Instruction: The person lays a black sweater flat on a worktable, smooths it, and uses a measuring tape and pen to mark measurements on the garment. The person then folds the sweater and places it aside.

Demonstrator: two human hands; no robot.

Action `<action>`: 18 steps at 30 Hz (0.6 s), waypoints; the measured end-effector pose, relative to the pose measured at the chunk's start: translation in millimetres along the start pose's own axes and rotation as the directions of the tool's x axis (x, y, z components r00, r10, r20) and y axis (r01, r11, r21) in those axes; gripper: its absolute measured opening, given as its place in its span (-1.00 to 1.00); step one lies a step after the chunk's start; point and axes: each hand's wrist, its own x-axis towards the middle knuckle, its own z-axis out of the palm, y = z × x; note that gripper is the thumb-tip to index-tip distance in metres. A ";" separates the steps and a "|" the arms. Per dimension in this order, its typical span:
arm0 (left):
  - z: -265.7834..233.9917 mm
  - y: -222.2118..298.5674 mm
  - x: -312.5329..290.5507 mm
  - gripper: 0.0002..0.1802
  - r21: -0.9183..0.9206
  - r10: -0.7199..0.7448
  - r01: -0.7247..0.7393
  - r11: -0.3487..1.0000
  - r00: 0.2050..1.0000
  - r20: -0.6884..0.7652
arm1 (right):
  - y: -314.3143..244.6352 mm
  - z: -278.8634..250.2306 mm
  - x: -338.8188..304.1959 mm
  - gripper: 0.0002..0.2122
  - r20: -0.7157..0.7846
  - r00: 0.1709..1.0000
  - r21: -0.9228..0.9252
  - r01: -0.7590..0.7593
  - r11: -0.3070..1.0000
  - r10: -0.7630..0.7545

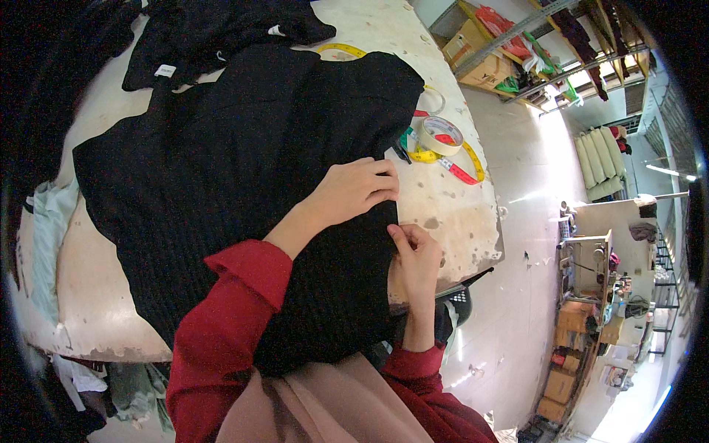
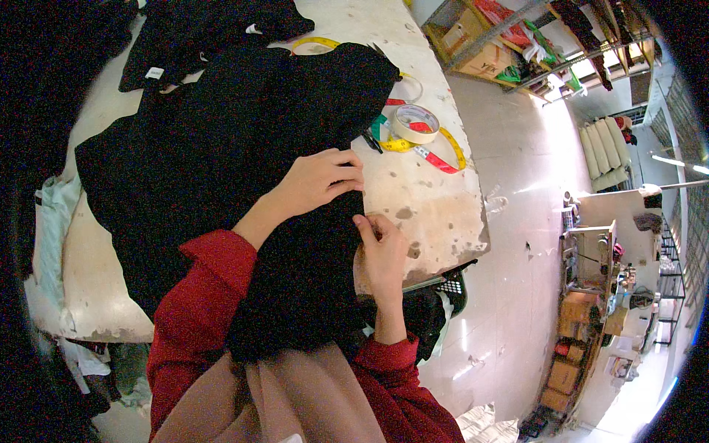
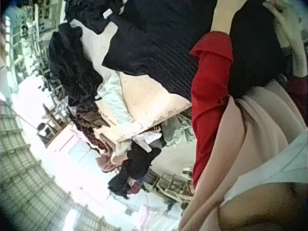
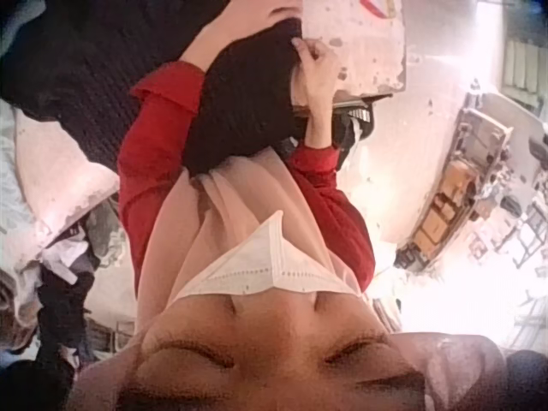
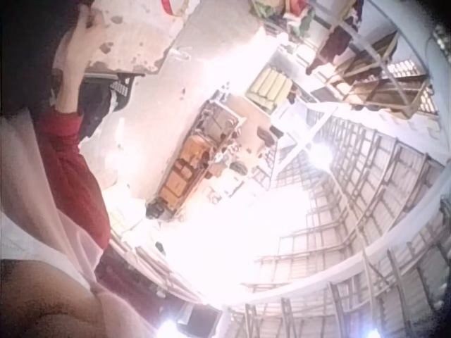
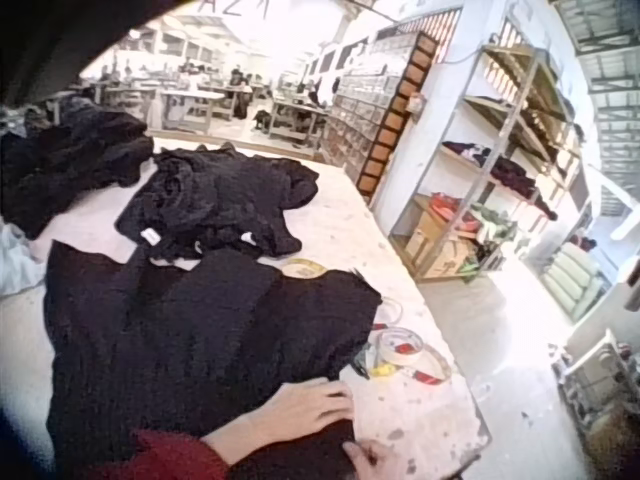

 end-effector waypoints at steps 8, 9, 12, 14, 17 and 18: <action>0.9 4.6 0.1 -0.92 0.273 0.120 -0.109 0.956 0.992 -0.025 | -8.6 15.8 -1.3 -0.66 -0.136 0.964 -0.425 0.151 0.892 -0.228; 0.9 3.9 -0.5 -0.91 0.277 0.128 -0.115 0.954 0.991 -0.030 | 0.2 19.2 0.8 -0.65 -0.147 0.944 -0.422 0.210 0.882 -0.295; 4.9 -5.9 -4.3 -0.90 0.370 0.189 -0.164 0.915 0.981 -0.032 | 5.5 23.8 7.6 -0.63 -0.117 0.954 -0.440 0.201 0.875 -0.278; 4.0 -1.3 -10.9 -0.68 0.244 0.052 -0.045 0.969 0.998 -0.024 | 0.0 21.4 12.0 -0.61 -0.055 0.967 -0.587 0.171 0.791 -0.250; -56.1 50.2 -41.2 -0.53 -0.172 -0.152 0.166 0.971 0.984 0.091 | 9.8 7.5 29.9 -0.61 0.068 0.943 -0.779 0.254 0.573 -0.325; -82.9 62.9 -61.8 -0.57 -0.058 -0.135 0.144 0.988 0.981 0.135 | -10.7 4.2 26.9 -0.65 0.078 0.959 -0.816 0.218 0.535 -0.272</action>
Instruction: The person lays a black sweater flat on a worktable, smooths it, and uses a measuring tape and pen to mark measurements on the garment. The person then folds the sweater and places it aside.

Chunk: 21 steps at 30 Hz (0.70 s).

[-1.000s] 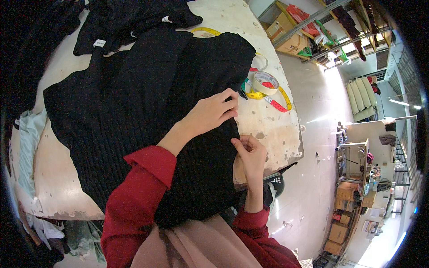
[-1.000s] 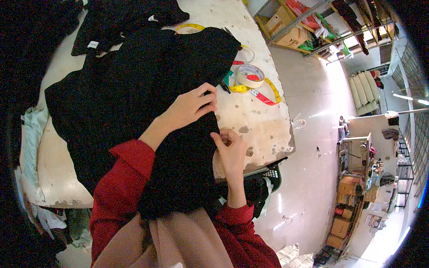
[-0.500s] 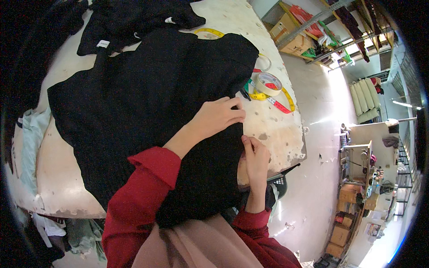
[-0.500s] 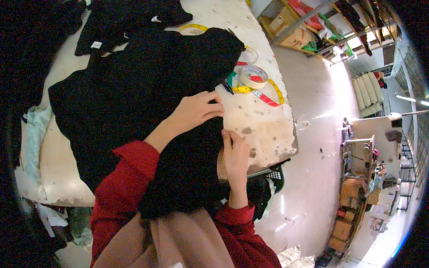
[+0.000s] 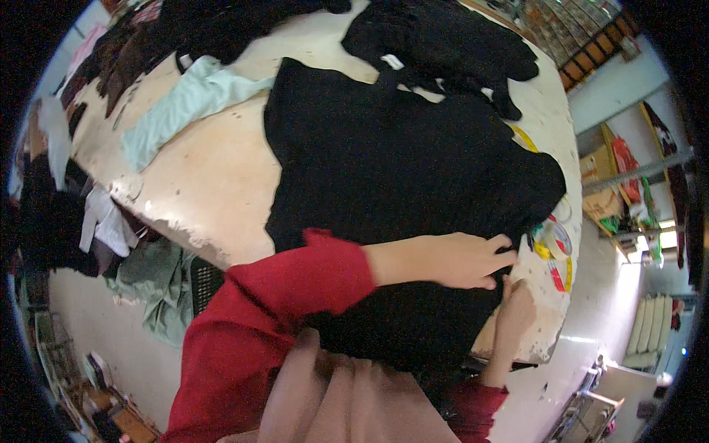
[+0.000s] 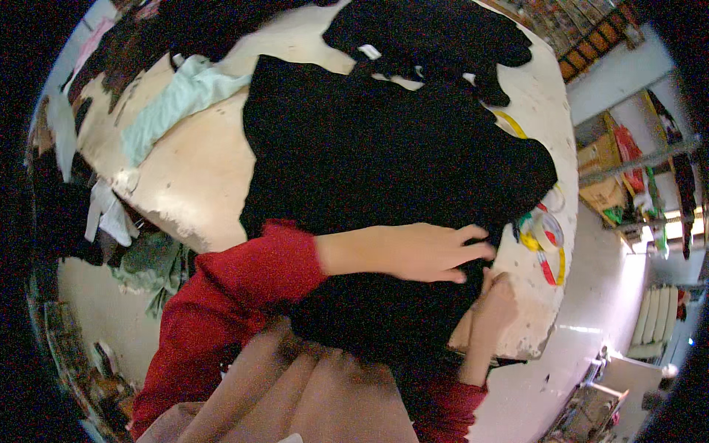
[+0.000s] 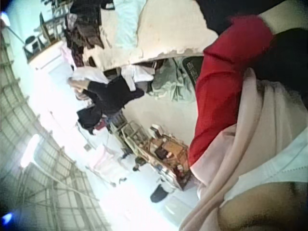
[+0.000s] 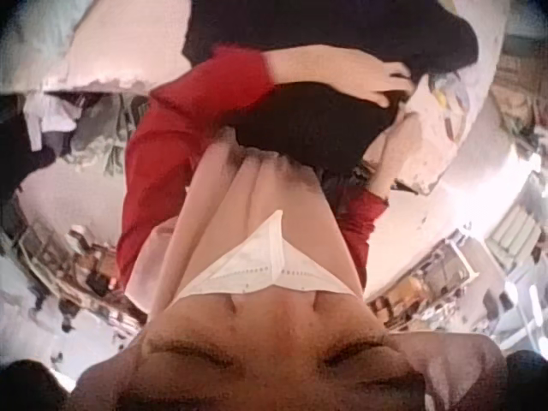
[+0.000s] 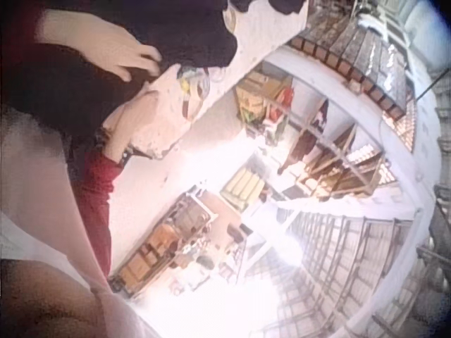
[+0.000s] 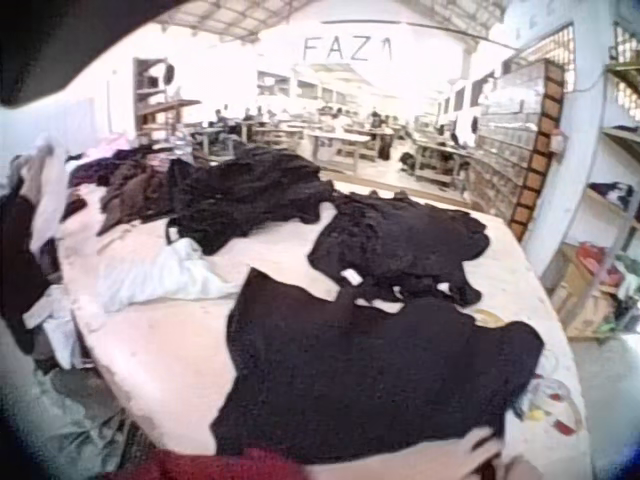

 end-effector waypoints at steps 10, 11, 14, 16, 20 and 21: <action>-76.4 23.0 -287.7 -0.55 -0.231 -0.652 0.663 0.712 0.502 -0.568 | -256.7 -78.0 2.2 -0.76 -0.464 0.071 0.181 0.983 -0.017 -0.883; -71.5 20.3 -281.2 -0.53 -0.236 -0.640 0.659 0.714 0.477 -0.602 | -284.1 -69.9 8.7 -0.72 -0.507 0.014 0.160 0.984 -0.079 -0.862; -53.1 10.8 -254.8 -0.49 -0.370 -0.653 0.612 0.698 0.333 -0.681 | -344.3 -36.2 19.6 -0.71 -0.490 -0.080 0.118 0.980 -0.157 -0.868; -41.9 -0.6 -249.5 -0.50 -0.353 -0.601 0.650 0.673 0.202 -0.773 | -360.9 -23.6 19.5 -0.73 -0.423 -0.080 0.040 0.993 -0.107 -0.903; -34.8 -0.4 -240.0 -0.59 -0.384 -0.553 0.664 0.641 0.054 -0.832 | -360.4 -8.1 25.6 -0.82 -0.512 0.011 0.206 0.972 -0.110 -0.859; -34.6 0.1 -240.8 -0.61 -0.337 -0.564 0.720 0.606 0.090 -0.821 | -357.6 -6.5 28.9 -0.83 -0.510 0.040 0.246 0.964 -0.101 -0.860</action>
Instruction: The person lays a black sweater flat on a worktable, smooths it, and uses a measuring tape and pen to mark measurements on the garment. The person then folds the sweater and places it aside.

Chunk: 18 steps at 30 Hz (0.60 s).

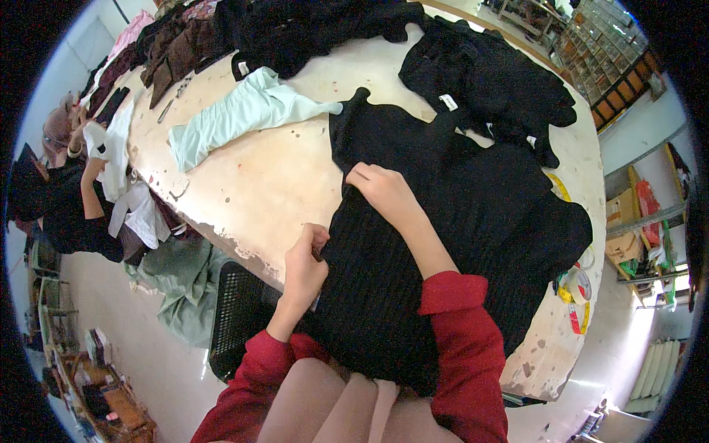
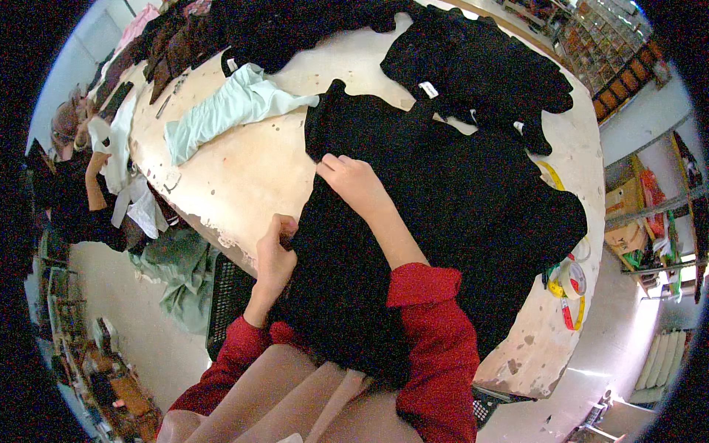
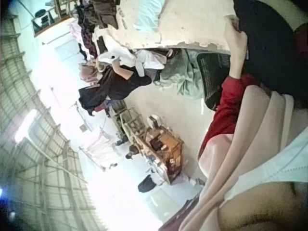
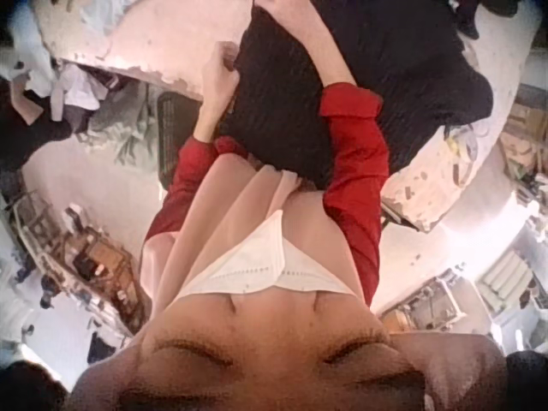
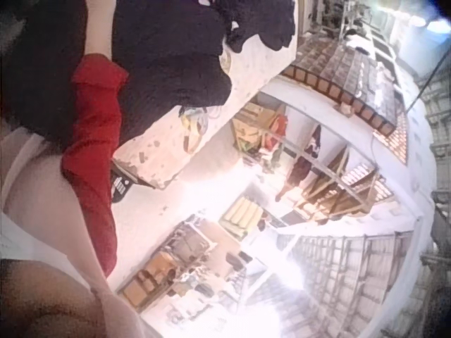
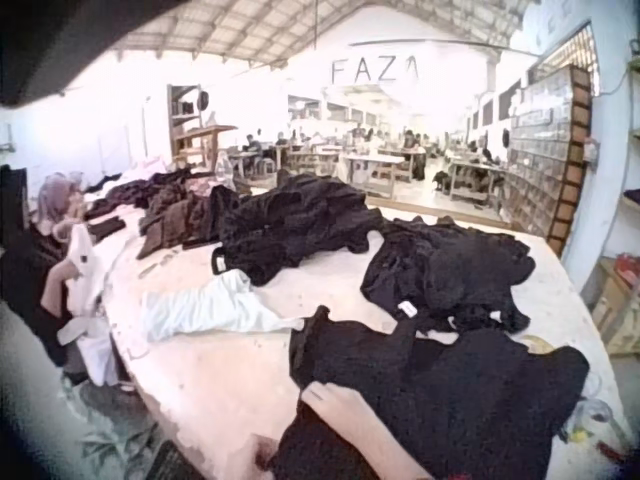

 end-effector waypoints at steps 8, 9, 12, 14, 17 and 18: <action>1.6 -6.6 -4.0 -0.61 0.480 0.305 -0.291 0.828 0.951 0.052 | 0.2 -9.6 3.0 -0.91 -0.216 0.968 -0.007 0.126 0.992 -0.124; 3.2 -6.5 -3.5 -0.58 0.417 0.308 -0.295 0.860 0.951 0.037 | -2.6 -13.8 5.6 -0.93 -0.239 0.956 0.048 0.184 0.982 -0.167; 5.8 -1.1 -0.7 -0.48 0.280 0.298 -0.291 0.915 0.954 0.020 | -4.9 -10.0 3.5 -0.96 -0.087 0.983 0.238 0.179 0.955 -0.162; 5.6 -4.3 -0.5 -0.40 0.269 0.278 -0.276 0.923 0.960 0.032 | -4.5 -8.8 0.5 -0.97 0.123 0.987 0.290 0.066 0.955 -0.105; 5.4 0.9 -5.4 -0.34 0.268 0.206 -0.214 0.939 0.977 0.056 | 4.8 -12.8 -0.4 -0.93 0.166 0.982 0.375 0.019 0.927 -0.088; 5.3 -0.6 -5.9 -0.33 0.266 0.203 -0.210 0.941 0.978 0.054 | 5.7 -12.7 -0.5 -0.92 0.178 0.980 0.399 0.006 0.917 -0.084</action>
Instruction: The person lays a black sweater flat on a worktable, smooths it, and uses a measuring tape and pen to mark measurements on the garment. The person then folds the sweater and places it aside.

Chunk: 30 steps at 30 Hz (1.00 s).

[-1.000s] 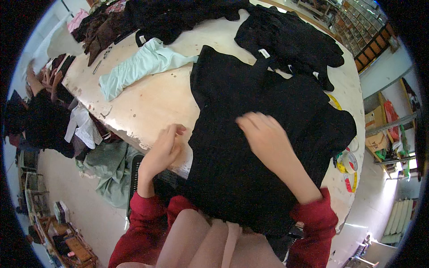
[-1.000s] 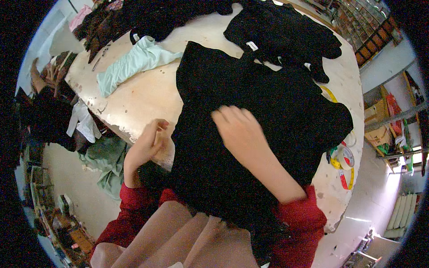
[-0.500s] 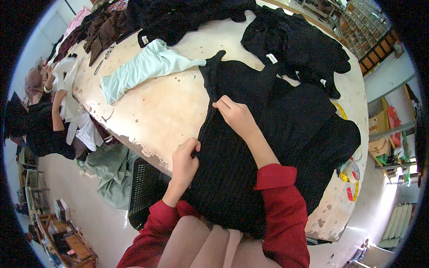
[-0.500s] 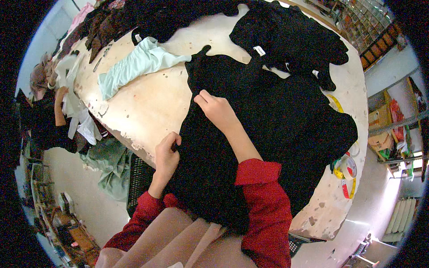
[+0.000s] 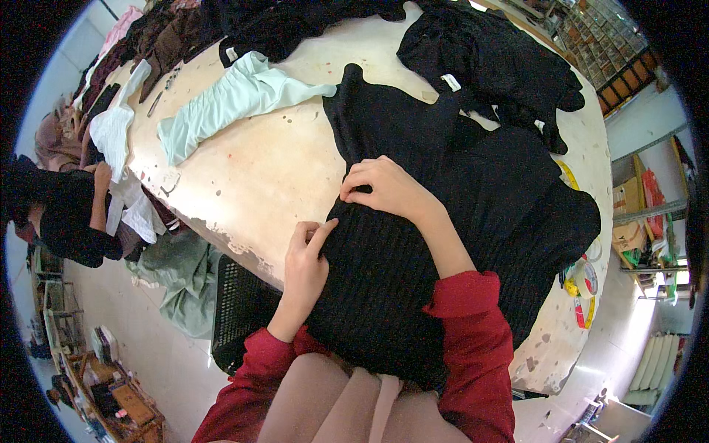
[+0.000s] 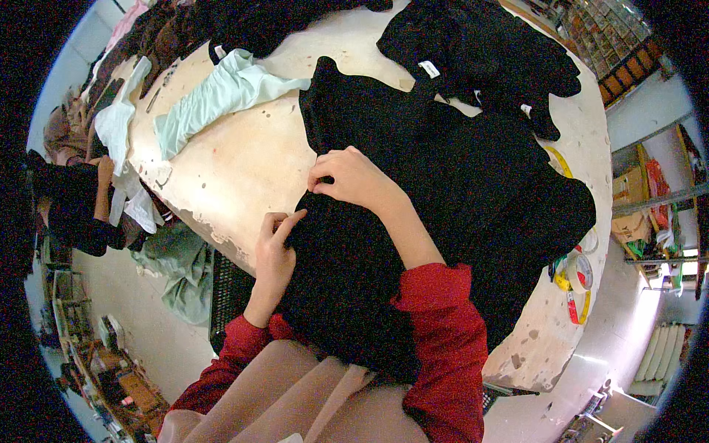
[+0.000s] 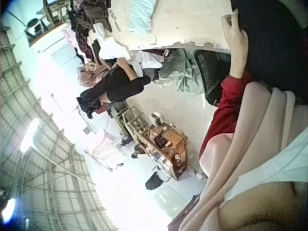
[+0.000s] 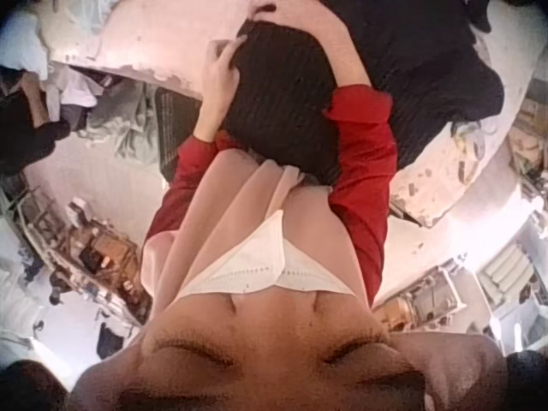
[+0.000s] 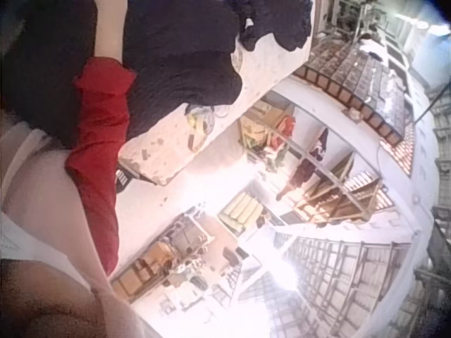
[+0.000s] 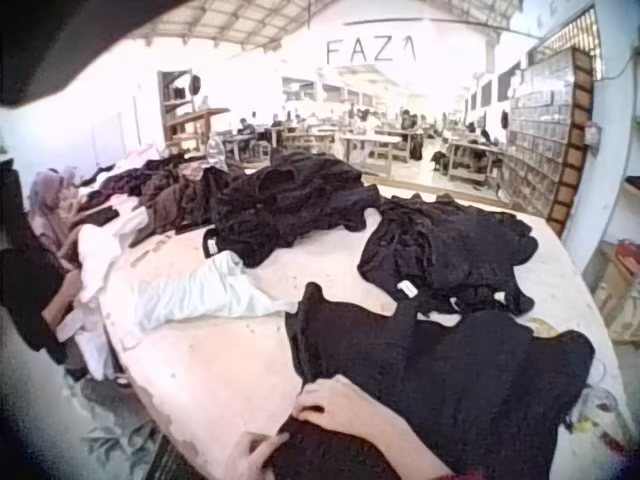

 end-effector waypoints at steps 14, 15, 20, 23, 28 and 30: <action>1.3 -14.7 3.2 -0.66 -0.265 -0.282 0.250 0.931 0.955 -0.092 | -23.3 13.4 8.0 -0.89 -0.098 0.985 -0.259 0.110 0.960 -0.140; 2.0 -17.9 1.9 -0.64 -0.314 -0.283 0.236 0.920 0.952 -0.114 | -31.2 15.9 7.9 -0.87 -0.049 0.998 -0.294 0.033 0.955 -0.050; -1.7 -21.9 4.5 -0.64 -0.369 -0.272 0.238 0.898 0.962 -0.040 | -18.1 27.5 6.7 -0.84 -0.054 0.992 -0.018 -0.111 0.994 0.110; -17.3 -17.8 9.1 -0.64 -0.384 -0.271 0.298 0.874 0.955 0.125 | -7.5 28.0 3.9 -0.86 -0.086 0.996 0.168 -0.025 0.985 0.040; -27.1 -25.7 22.1 -0.66 -0.555 -0.319 0.409 0.725 0.912 0.256 | -5.4 28.3 5.7 -0.84 -0.074 0.995 0.226 -0.043 0.973 0.062; -22.0 -23.0 27.1 -0.67 -0.499 -0.393 0.448 0.742 0.894 0.217 | -6.3 30.8 7.0 -0.82 -0.087 0.993 0.205 -0.055 0.977 0.074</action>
